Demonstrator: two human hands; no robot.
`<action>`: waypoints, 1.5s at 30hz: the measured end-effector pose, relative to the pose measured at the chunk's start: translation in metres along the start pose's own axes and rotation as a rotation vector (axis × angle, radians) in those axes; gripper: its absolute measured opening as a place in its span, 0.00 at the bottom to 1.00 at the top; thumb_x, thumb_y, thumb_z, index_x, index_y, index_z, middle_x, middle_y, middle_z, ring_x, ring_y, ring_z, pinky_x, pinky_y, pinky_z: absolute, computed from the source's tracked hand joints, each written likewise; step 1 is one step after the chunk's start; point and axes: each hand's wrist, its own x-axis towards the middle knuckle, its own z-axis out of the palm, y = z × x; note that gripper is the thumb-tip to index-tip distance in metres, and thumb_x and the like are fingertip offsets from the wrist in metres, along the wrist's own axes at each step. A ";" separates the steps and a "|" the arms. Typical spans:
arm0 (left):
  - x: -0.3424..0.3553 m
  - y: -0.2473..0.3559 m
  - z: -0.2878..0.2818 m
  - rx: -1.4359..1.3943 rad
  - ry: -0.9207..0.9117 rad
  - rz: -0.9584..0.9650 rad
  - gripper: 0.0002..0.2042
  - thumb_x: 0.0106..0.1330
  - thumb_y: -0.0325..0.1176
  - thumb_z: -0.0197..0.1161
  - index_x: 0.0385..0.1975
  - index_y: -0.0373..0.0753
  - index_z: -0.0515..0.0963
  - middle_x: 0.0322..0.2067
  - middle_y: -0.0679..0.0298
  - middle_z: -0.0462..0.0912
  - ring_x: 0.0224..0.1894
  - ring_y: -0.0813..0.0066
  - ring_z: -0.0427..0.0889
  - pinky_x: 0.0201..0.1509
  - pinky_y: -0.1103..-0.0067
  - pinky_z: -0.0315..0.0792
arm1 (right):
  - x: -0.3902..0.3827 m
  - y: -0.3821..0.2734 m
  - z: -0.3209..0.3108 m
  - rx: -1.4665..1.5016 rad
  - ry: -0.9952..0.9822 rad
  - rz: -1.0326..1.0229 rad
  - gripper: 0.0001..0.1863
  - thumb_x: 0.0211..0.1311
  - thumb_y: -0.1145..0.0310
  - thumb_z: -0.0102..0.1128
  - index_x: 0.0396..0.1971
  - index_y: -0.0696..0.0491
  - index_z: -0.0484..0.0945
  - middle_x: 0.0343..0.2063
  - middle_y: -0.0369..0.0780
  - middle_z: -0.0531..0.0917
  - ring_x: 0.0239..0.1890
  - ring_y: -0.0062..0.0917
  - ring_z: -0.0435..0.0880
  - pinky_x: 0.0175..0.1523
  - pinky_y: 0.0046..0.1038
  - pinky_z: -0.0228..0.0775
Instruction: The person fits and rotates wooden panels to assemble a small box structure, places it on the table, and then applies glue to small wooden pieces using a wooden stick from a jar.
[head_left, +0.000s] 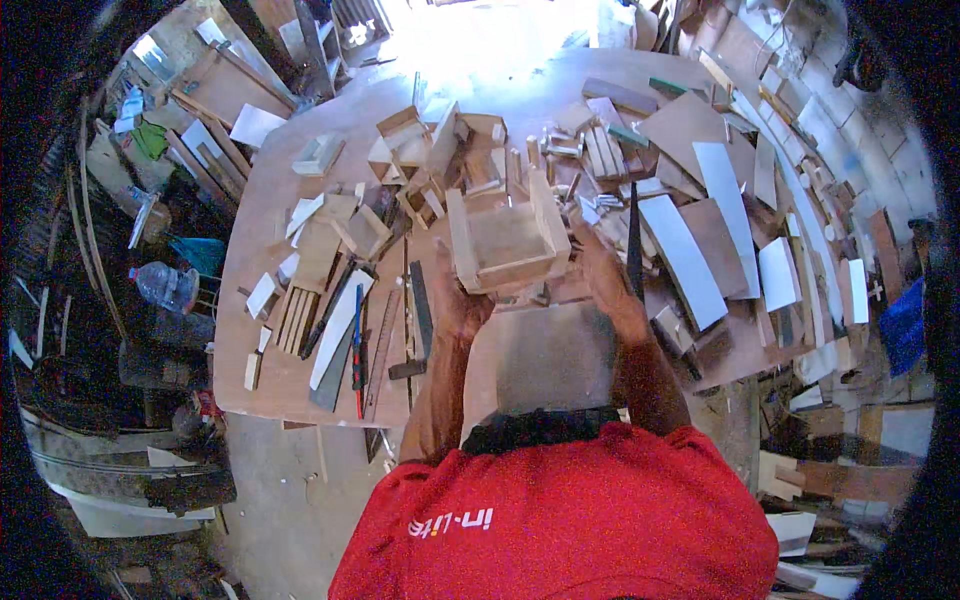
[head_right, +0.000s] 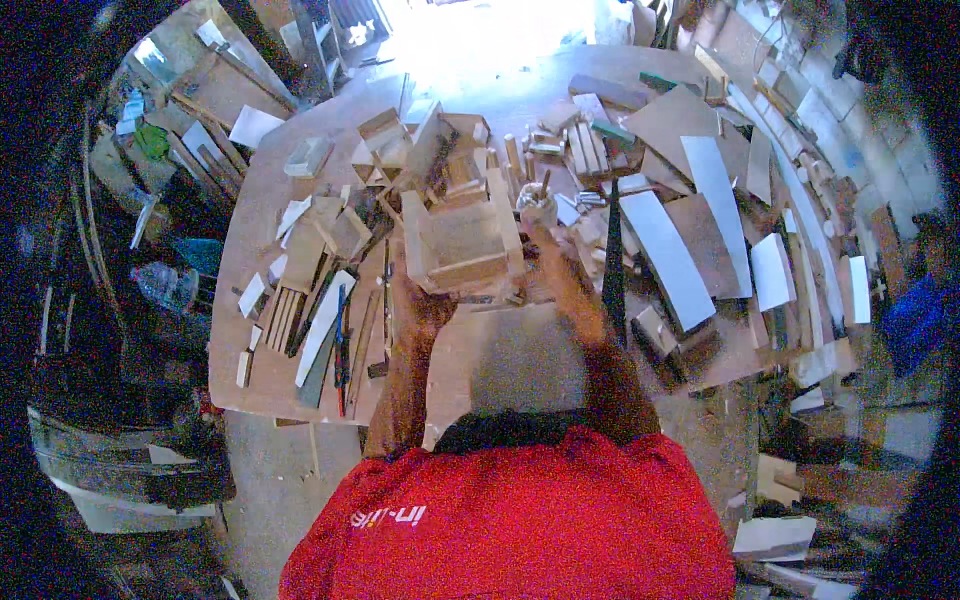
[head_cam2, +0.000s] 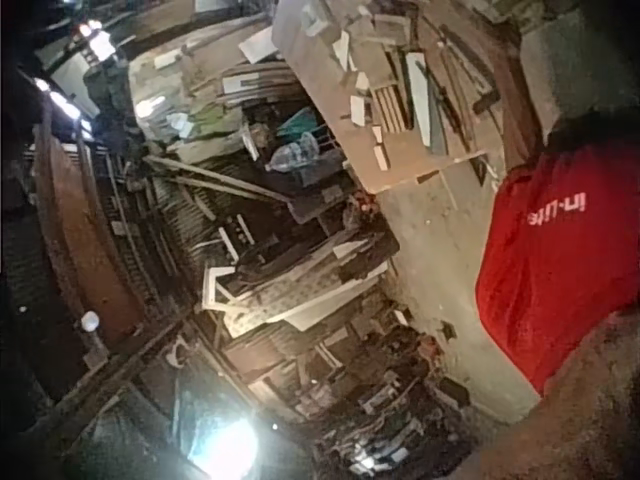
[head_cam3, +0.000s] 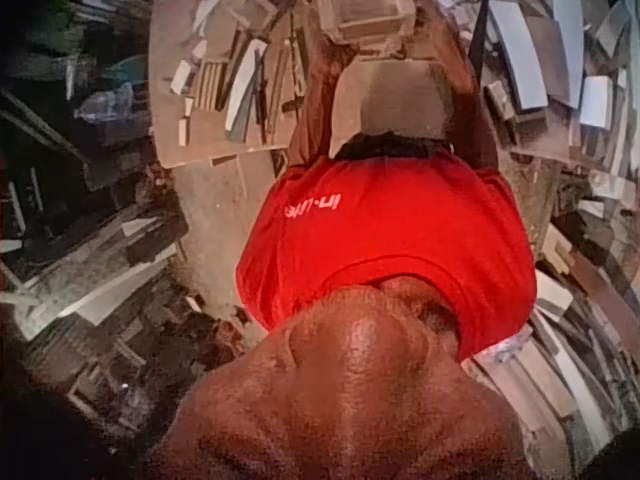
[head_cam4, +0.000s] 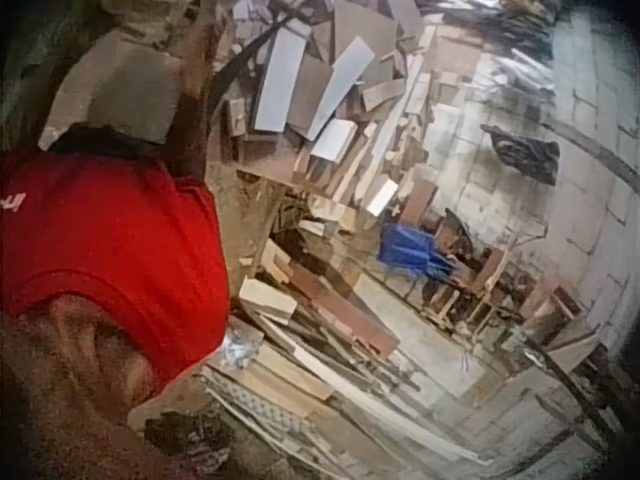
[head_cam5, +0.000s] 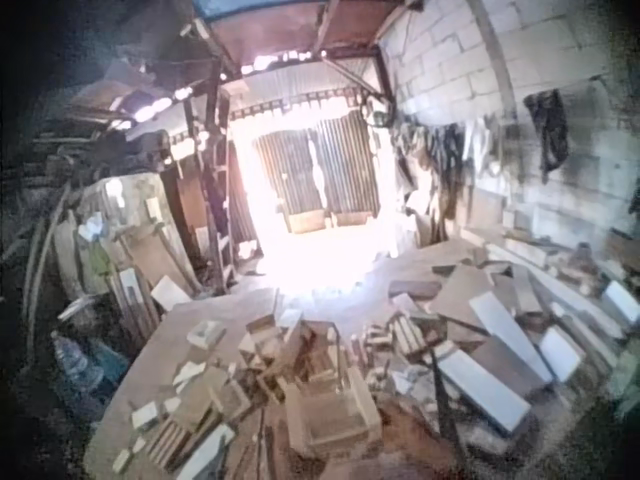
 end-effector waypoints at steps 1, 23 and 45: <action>0.002 0.002 0.001 0.009 -0.009 0.042 0.35 0.64 0.64 0.44 0.60 0.39 0.63 0.53 0.57 0.73 0.51 0.58 0.76 0.44 0.68 0.80 | 0.001 -0.001 0.000 -0.028 -0.015 -0.001 0.32 0.64 0.45 0.49 0.56 0.58 0.67 0.42 0.44 0.80 0.38 0.31 0.83 0.42 0.33 0.79; 0.002 0.025 -0.011 0.011 0.102 0.125 0.28 0.64 0.56 0.49 0.57 0.43 0.67 0.50 0.61 0.75 0.47 0.62 0.79 0.39 0.66 0.82 | -0.011 -0.002 0.007 -0.401 -0.134 -0.586 0.31 0.51 0.66 0.71 0.55 0.61 0.70 0.50 0.47 0.77 0.43 0.22 0.81 0.43 0.25 0.77; -0.035 0.003 -0.007 -0.075 0.369 -0.005 0.30 0.61 0.57 0.53 0.54 0.39 0.68 0.44 0.59 0.77 0.34 0.67 0.82 0.23 0.77 0.80 | -0.008 -0.039 -0.018 0.018 -0.307 -0.097 0.19 0.65 0.63 0.55 0.53 0.54 0.74 0.29 0.29 0.78 0.26 0.11 0.72 0.27 0.16 0.63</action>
